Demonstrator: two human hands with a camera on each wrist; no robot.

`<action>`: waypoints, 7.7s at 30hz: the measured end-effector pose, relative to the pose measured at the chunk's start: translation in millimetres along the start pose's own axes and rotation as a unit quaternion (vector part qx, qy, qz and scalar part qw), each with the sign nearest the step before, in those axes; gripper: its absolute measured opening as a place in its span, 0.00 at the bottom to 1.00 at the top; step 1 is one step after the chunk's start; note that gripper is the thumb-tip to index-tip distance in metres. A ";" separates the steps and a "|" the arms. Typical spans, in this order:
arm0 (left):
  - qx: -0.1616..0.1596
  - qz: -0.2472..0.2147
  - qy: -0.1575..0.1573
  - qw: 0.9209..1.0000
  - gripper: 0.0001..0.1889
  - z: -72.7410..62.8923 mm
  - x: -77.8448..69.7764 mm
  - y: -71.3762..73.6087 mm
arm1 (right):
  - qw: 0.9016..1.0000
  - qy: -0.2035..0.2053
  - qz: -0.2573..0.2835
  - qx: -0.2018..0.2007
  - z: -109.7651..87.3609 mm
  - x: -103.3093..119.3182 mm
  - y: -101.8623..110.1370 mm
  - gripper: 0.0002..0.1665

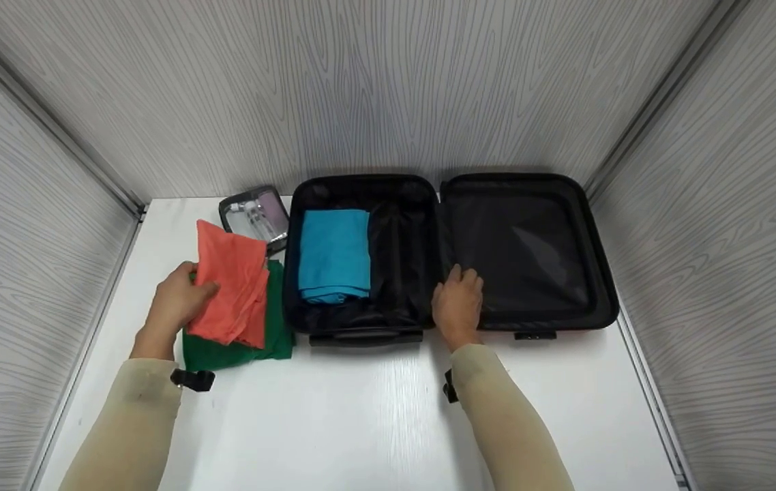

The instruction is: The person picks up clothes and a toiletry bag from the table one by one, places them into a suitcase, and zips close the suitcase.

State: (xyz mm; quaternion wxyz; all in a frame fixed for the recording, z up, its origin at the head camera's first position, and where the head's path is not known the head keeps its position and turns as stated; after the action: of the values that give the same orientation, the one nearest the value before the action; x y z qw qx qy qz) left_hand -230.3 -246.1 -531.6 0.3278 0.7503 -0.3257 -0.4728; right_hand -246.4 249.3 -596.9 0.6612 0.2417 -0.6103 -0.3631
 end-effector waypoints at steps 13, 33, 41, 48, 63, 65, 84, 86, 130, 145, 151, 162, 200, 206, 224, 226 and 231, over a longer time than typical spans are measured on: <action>-0.116 0.035 -0.083 0.989 0.26 -10.0 -63.5 35.7 | 1.000 -0.001 -0.004 -0.010 0.3 0.4 0.7 0.34; -0.168 0.039 -0.175 0.969 0.18 -2.1 -174.8 21.7 | 1.000 -0.003 -0.005 -0.011 -0.1 1.6 0.9 0.34; -0.142 0.029 -0.198 0.969 0.20 9.4 -200.8 -17.0 | 1.000 0.011 -0.012 -0.020 -0.7 3.4 2.7 0.33; -0.089 -0.031 -0.186 0.978 0.22 24.4 -212.3 -56.3 | 1.000 0.005 -0.007 -0.021 -0.6 1.6 3.2 0.34; -0.041 -0.054 -0.104 0.992 0.25 62.7 -158.2 -115.4 | 1.000 0.006 -0.012 -0.014 -1.8 4.8 -3.1 0.33; -0.064 -0.008 -0.100 0.993 0.29 59.7 -156.1 -114.7 | 1.000 0.005 -0.011 -0.016 -1.7 4.4 -2.5 0.33; -0.017 0.329 -0.263 0.907 0.30 21.9 -150.9 -155.2 | 1.000 -0.016 0.000 -0.014 -1.6 -0.7 0.5 0.34; -0.016 0.326 -0.254 0.910 0.30 24.1 -150.0 -158.5 | 1.000 -0.017 0.001 -0.014 -1.5 -0.4 0.4 0.34; -0.169 0.025 -0.138 0.976 0.09 -3.8 -54.7 -39.4 | 1.000 -0.004 0.002 -0.009 -0.6 0.6 -0.7 0.34; -0.106 0.065 0.029 0.992 0.20 -6.8 63.9 -36.2 | 1.000 0.005 0.006 -0.016 -1.3 1.9 0.2 0.34; -0.075 0.074 0.071 0.992 0.31 -5.5 83.5 -48.1 | 1.000 0.007 0.007 -0.020 -1.1 1.5 -0.9 0.34; -0.021 0.072 0.093 0.993 0.34 -3.7 97.9 -66.8 | 1.000 0.015 0.002 -0.023 -0.8 0.5 -1.3 0.33; 0.001 0.063 0.013 0.998 0.36 7.0 51.0 -64.0 | 1.000 -0.009 0.003 -0.001 0.7 -1.8 -3.2 0.35; 0.026 0.022 0.034 0.999 0.38 13.0 51.4 -66.2 | 1.000 -0.010 0.005 0.000 -0.3 -1.3 -3.2 0.35; -0.036 -0.001 0.024 0.999 0.23 14.6 23.3 -28.5 | 1.000 0.019 -0.006 -0.013 -2.4 -1.3 -2.8 0.34; -0.058 0.002 0.008 0.998 0.21 11.2 14.0 -22.5 | 1.000 0.017 -0.006 -0.012 -2.4 -2.3 -3.3 0.34; -0.083 0.009 -0.020 0.996 0.22 3.3 -7.1 -10.3 | 1.000 0.015 -0.001 -0.012 -2.1 -2.3 -2.9 0.34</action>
State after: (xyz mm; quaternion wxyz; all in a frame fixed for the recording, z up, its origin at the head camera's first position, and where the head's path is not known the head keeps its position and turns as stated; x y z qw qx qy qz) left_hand -233.9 -235.1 -537.4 0.3865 0.7079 -0.2987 -0.5102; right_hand -244.9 249.0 -600.8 0.6725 0.2398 -0.5961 -0.3672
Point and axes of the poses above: each hand's wrist, its own z-axis towards the middle knuckle, its own y-axis out of the back of the hand, x = y × z, the point moved 6 cm from there along z, towards the middle knuckle, and after that the axes turned 12 degrees about z, right-handed, at the moved point
